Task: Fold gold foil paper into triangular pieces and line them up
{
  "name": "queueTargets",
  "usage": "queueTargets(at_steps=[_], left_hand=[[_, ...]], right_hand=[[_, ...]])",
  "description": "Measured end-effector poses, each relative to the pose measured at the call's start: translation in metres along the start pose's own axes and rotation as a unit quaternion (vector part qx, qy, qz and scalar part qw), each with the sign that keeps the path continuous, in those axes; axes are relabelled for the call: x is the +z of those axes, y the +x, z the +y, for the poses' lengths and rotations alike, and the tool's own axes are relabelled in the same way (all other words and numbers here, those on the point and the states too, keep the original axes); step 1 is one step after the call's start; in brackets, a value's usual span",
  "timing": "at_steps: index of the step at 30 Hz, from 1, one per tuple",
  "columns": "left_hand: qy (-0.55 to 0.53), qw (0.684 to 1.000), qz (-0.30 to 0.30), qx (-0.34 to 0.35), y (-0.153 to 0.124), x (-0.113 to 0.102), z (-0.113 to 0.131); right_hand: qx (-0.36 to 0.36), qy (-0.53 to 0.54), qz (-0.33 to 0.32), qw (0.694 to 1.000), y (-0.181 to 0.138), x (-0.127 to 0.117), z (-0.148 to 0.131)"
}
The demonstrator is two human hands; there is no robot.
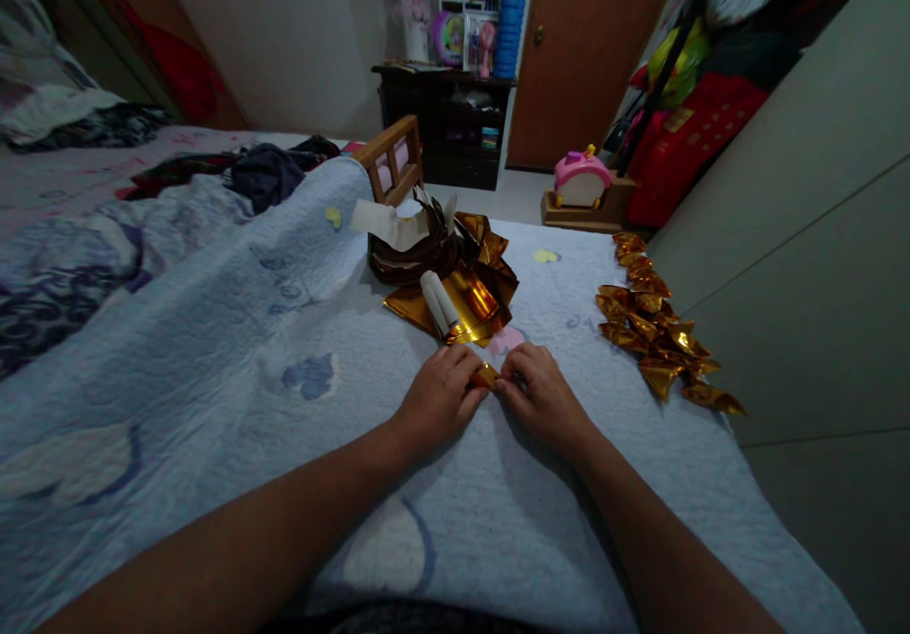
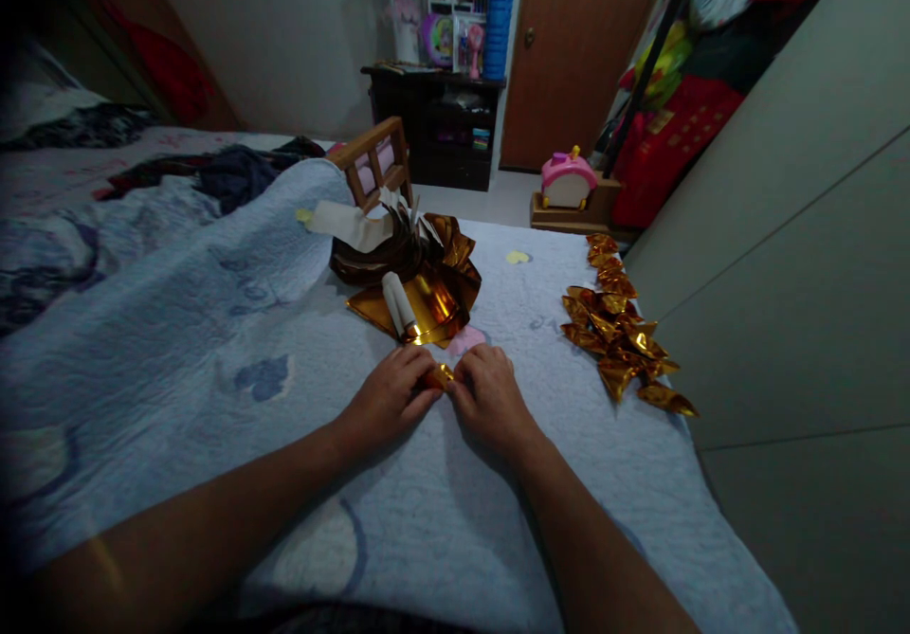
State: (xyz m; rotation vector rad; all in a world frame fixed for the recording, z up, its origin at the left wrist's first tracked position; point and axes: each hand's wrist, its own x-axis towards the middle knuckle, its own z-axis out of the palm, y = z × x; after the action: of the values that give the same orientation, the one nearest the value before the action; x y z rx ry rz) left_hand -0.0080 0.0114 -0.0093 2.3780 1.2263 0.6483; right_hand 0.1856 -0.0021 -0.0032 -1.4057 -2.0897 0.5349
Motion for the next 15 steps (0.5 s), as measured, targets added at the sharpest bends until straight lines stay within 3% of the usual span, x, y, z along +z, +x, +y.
queueTargets(at_steps=[15], left_hand=[[-0.044,0.998,0.018,0.03,-0.0003,-0.0025,0.0006]], right_hand=[[0.0,-0.012,-0.015,1.0,-0.0006,0.0005,-0.0016]])
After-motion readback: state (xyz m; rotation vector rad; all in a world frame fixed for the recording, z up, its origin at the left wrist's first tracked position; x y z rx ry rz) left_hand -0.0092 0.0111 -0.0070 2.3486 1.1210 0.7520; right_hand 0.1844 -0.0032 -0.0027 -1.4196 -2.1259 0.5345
